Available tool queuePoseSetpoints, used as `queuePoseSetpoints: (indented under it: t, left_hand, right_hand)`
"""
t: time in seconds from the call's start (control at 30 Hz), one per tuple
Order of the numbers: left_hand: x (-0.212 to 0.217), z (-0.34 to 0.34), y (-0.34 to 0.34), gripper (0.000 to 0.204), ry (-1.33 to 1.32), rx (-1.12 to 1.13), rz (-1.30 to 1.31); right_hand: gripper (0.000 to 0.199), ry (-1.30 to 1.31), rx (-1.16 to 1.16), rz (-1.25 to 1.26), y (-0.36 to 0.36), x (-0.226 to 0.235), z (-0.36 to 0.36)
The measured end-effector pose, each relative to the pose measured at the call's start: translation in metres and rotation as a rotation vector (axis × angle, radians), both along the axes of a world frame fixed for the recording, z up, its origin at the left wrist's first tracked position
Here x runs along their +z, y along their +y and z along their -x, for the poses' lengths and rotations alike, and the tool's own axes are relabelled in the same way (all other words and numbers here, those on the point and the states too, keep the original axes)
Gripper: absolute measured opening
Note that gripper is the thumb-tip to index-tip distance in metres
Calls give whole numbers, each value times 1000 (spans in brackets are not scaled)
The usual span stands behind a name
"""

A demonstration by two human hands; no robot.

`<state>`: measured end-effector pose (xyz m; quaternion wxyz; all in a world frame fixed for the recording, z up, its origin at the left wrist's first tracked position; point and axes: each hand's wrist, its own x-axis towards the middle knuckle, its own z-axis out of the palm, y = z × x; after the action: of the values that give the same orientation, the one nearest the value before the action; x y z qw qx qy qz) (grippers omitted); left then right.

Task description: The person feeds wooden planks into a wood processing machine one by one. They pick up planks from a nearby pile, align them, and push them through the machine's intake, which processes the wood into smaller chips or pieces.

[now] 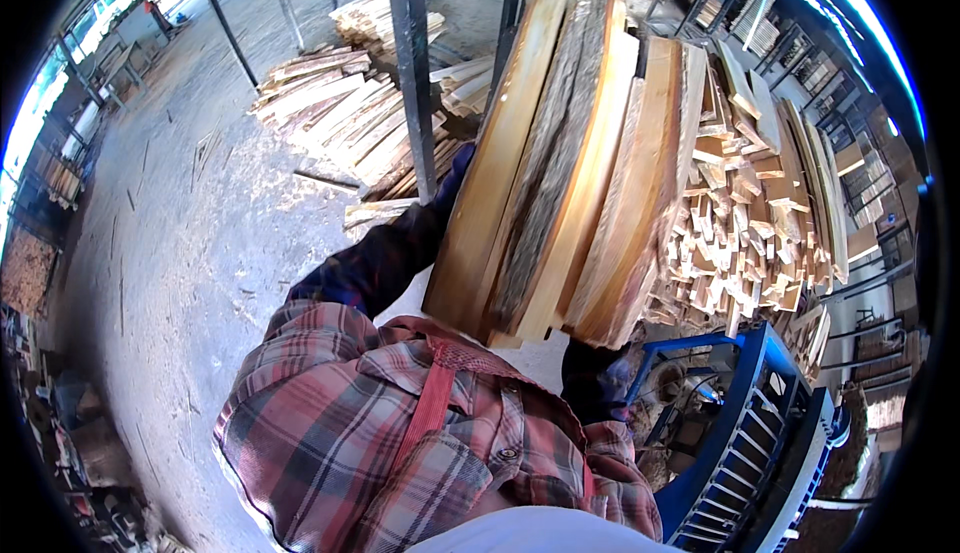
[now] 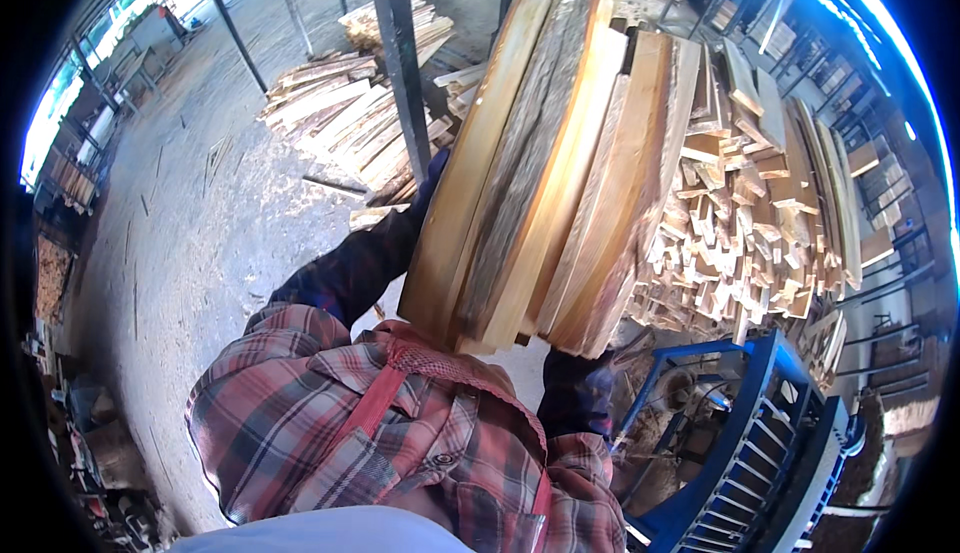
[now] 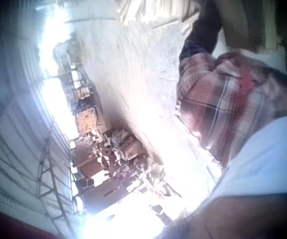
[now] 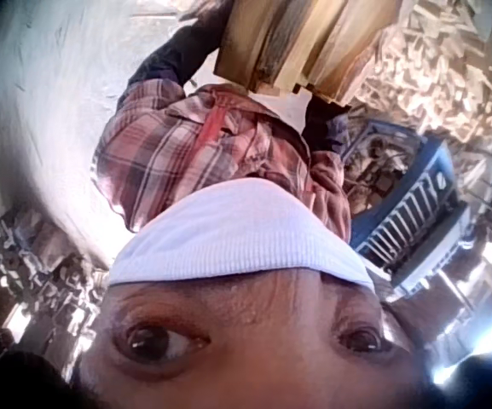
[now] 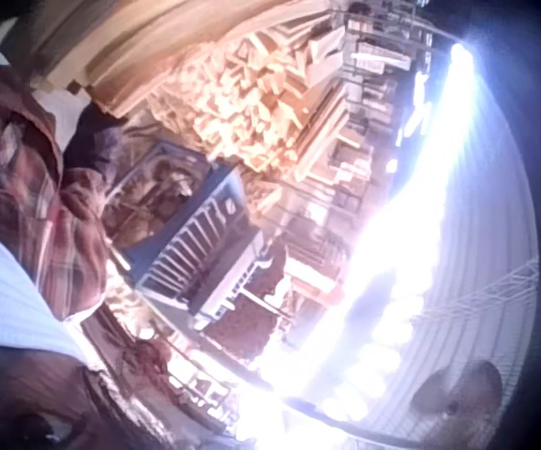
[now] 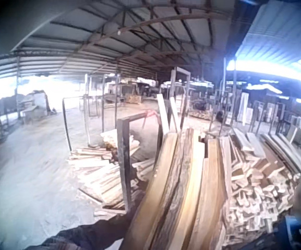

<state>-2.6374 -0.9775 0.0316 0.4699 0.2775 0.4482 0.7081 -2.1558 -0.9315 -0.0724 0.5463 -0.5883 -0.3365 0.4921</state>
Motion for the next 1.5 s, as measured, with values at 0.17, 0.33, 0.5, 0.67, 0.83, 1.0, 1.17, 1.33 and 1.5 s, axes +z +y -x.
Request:
queuePoseSetpoints:
  t: [0.17, 0.33, 0.5, 0.67, 0.83, 1.0, 1.17, 1.33, 1.5]
  left_hand:
    - [-25, 8, 4, 83, 5, -20, 50]
    - [-17, 32, 35, 84, 68, -65, 73]
    - [-1, 43, 76, 84, 122, -131, 59]
    - [22, 51, 77, 85, 181, -108, 30]
    - [43, 25, 68, 86, 251, -94, 25]
    - [66, -37, 56, 86, 394, -151, -6]
    - [74, -105, 57, 87, 525, -204, -38]
    - [75, -231, 117, 88, 700, -399, -28]
    - [79, -237, 163, 88, 713, -655, -119]
  right_hand:
    - [67, -85, -150, 83, -37, -22, -47]
    - [70, -100, -214, 126, -37, -34, -29]
    - [73, -87, -247, 125, -37, -35, 8]
    - [76, -80, -240, 123, -36, -38, 19]
    - [79, -99, -293, 176, -67, -48, -27]
    - [82, -102, -354, 166, -99, -63, -91]
    - [85, -96, -291, 55, -75, -67, -114]
    - [88, -31, -348, -36, -14, -52, -152]
    - [92, -83, -507, -90, -29, -6, -98]
